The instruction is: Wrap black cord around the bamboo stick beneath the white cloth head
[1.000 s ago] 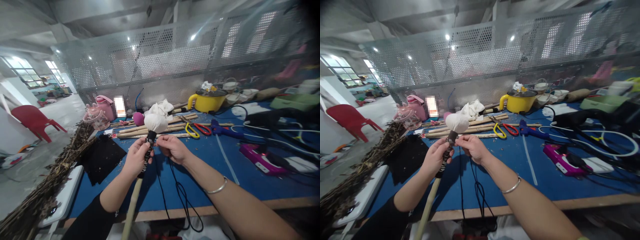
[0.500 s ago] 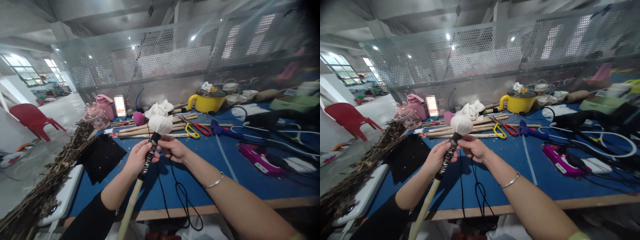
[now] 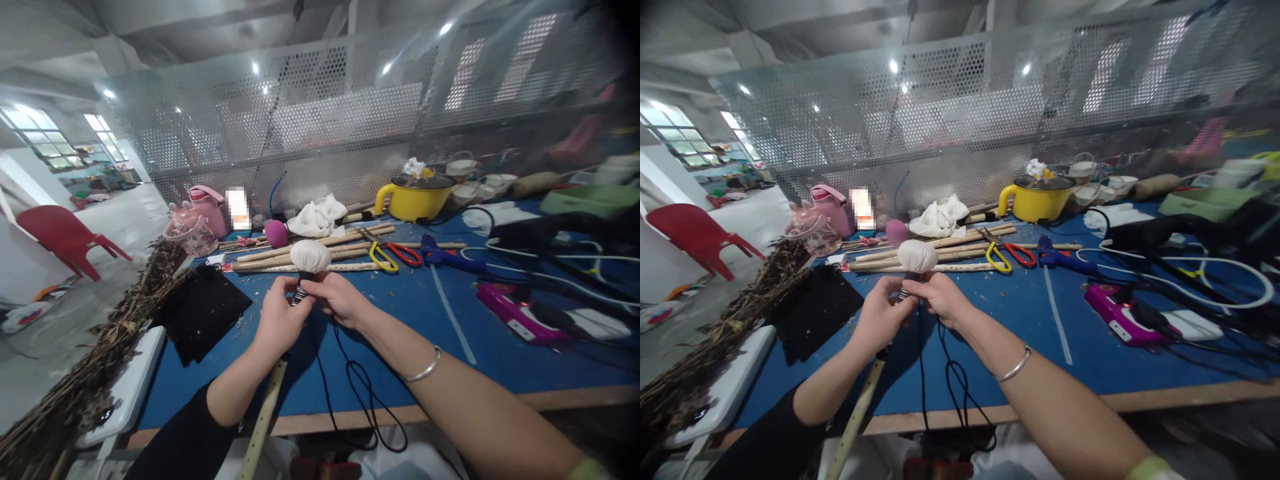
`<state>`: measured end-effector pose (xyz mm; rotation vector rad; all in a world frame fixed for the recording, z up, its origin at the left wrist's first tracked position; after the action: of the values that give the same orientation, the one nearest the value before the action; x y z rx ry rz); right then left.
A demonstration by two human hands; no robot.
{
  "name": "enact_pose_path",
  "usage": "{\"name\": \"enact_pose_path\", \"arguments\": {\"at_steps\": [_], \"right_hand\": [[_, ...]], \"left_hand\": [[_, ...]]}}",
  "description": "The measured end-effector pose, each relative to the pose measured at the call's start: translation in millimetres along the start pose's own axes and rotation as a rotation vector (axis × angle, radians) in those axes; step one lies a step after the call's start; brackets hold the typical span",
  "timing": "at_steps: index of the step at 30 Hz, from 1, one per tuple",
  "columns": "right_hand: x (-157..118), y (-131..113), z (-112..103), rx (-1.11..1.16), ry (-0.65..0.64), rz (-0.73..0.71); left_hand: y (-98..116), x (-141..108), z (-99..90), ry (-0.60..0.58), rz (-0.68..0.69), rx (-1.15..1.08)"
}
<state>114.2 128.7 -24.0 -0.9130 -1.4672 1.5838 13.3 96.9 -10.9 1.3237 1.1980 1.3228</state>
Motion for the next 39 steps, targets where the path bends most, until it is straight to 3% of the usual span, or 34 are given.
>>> {"name": "enact_pose_path", "arguments": {"at_steps": [9, 15, 26, 29, 32, 34, 35, 37, 39], "right_hand": [[-7.8, -22.4, -7.3, 0.032, 0.040, -0.134], [-10.7, -21.1, -6.0, 0.179, -0.016, -0.097], [-7.2, -18.6, -5.0, 0.168, 0.005, -0.089], [-6.6, -15.2, -3.6, 0.196, -0.033, -0.069], [-4.1, -4.1, -0.7, 0.222, -0.127, 0.014], [-0.4, 3.3, -6.0, 0.215, -0.096, 0.055], [1.6, 5.8, -10.2, 0.204, -0.055, 0.063], [4.6, 8.1, -16.9, 0.166, 0.023, 0.066], [5.5, 7.8, -18.7, 0.129, 0.069, 0.062]], "left_hand": [[11.4, 4.1, 6.6, -0.185, -0.124, -0.401], [10.0, -1.4, 11.4, -0.240, -0.184, -0.536], [18.9, -8.4, 18.8, -0.374, -0.211, -0.752], [15.4, -11.3, 23.2, -0.454, -0.325, -0.794], [-1.2, -12.4, 27.3, -0.528, -0.510, -0.702], [-16.8, -8.2, 24.6, -0.484, -0.582, -0.574], [-23.7, -3.1, 19.0, -0.385, -0.575, -0.520], [-28.6, 6.5, 6.2, -0.181, -0.458, -0.419], [-23.9, 9.5, -1.0, -0.069, -0.299, -0.312]]}}
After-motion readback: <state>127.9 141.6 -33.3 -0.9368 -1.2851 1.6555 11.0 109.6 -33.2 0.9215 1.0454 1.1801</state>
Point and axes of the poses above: each hand's wrist, its own x-axis towards the middle knuckle, its own z-axis out of the palm, y = z × x, the point moved 7 cm from there along x, towards the middle knuckle, and after that the axes turned 9 degrees about -x, right-handed, at the moved point
